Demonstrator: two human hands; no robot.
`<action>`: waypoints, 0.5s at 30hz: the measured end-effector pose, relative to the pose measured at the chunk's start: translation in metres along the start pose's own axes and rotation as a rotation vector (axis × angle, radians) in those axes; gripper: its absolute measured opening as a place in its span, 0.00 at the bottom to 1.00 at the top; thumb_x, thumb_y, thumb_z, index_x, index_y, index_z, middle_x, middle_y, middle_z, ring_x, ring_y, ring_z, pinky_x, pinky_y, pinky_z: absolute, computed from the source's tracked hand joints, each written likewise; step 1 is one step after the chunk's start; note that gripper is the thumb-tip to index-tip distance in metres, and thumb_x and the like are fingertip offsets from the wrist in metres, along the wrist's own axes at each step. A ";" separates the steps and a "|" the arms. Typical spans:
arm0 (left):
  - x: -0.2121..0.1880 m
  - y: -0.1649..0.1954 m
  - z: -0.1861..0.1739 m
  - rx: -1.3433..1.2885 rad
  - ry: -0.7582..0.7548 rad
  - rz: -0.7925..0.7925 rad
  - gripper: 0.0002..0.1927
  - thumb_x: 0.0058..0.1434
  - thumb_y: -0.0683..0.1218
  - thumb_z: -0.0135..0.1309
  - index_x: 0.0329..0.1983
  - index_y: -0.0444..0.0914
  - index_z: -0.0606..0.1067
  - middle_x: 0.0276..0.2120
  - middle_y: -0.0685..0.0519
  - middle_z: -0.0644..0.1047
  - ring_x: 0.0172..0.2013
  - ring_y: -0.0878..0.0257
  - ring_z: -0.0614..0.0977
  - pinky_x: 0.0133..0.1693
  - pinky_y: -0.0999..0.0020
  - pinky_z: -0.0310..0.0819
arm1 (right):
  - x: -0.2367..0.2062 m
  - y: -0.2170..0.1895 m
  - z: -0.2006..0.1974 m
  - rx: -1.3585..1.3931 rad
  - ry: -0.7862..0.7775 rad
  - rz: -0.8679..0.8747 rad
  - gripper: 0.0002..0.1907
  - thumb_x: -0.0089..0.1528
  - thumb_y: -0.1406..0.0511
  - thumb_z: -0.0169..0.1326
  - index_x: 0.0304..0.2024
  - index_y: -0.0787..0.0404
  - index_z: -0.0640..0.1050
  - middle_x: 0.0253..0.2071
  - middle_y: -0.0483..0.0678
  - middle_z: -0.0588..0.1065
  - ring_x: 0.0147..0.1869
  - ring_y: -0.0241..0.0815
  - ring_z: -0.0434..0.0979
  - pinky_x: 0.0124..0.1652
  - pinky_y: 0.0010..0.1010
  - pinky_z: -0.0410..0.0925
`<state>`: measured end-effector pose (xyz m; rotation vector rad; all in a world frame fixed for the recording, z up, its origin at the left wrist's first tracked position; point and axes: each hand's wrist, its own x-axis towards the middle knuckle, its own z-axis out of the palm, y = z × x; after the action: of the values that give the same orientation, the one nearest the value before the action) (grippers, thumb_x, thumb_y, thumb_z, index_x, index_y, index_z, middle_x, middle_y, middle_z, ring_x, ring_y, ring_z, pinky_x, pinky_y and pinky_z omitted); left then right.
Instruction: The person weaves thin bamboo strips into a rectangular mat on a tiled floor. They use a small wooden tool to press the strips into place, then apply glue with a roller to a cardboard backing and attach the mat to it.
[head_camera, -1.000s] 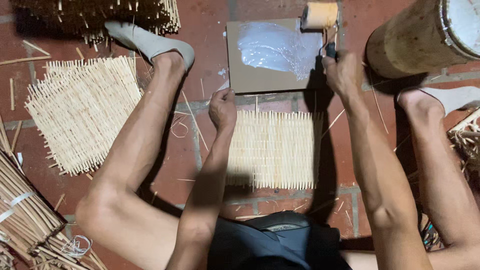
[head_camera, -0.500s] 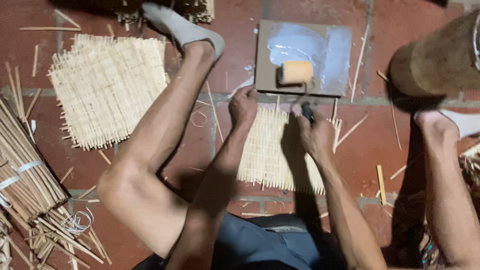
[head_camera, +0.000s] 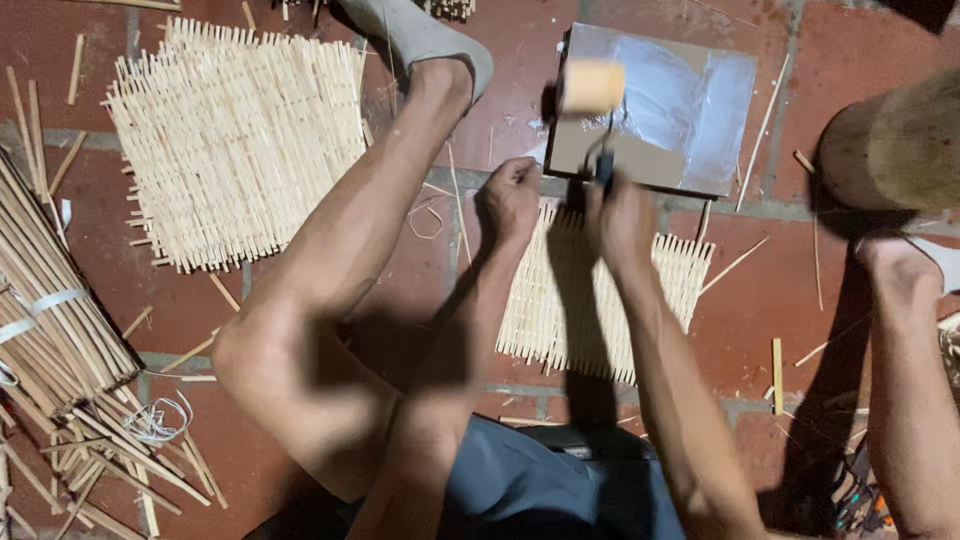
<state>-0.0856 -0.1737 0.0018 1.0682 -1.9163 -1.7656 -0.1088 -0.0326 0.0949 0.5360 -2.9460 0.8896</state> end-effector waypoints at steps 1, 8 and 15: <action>-0.001 0.001 -0.004 -0.129 0.020 0.039 0.11 0.60 0.47 0.60 0.45 0.40 0.82 0.41 0.49 0.85 0.41 0.58 0.86 0.45 0.66 0.79 | -0.027 -0.001 -0.005 -0.032 -0.059 0.064 0.15 0.67 0.63 0.52 0.48 0.70 0.79 0.27 0.67 0.77 0.29 0.63 0.78 0.31 0.51 0.70; -0.032 0.005 -0.041 0.310 0.301 0.319 0.07 0.62 0.43 0.57 0.41 0.34 0.80 0.31 0.45 0.82 0.35 0.51 0.82 0.37 0.56 0.74 | -0.072 0.032 -0.083 -0.069 -0.196 0.091 0.18 0.69 0.60 0.56 0.58 0.62 0.79 0.32 0.60 0.79 0.28 0.50 0.80 0.31 0.45 0.72; -0.103 -0.019 -0.031 0.697 -0.330 0.720 0.10 0.69 0.44 0.46 0.47 0.38 0.77 0.47 0.48 0.78 0.53 0.53 0.76 0.53 0.51 0.65 | 0.047 0.034 -0.111 -0.293 -0.459 -0.096 0.15 0.70 0.57 0.54 0.55 0.55 0.81 0.37 0.58 0.81 0.36 0.54 0.79 0.37 0.48 0.69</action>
<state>0.0100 -0.1229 0.0149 0.1442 -2.7435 -0.9172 -0.1734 0.0389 0.1745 0.9623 -3.3232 0.3470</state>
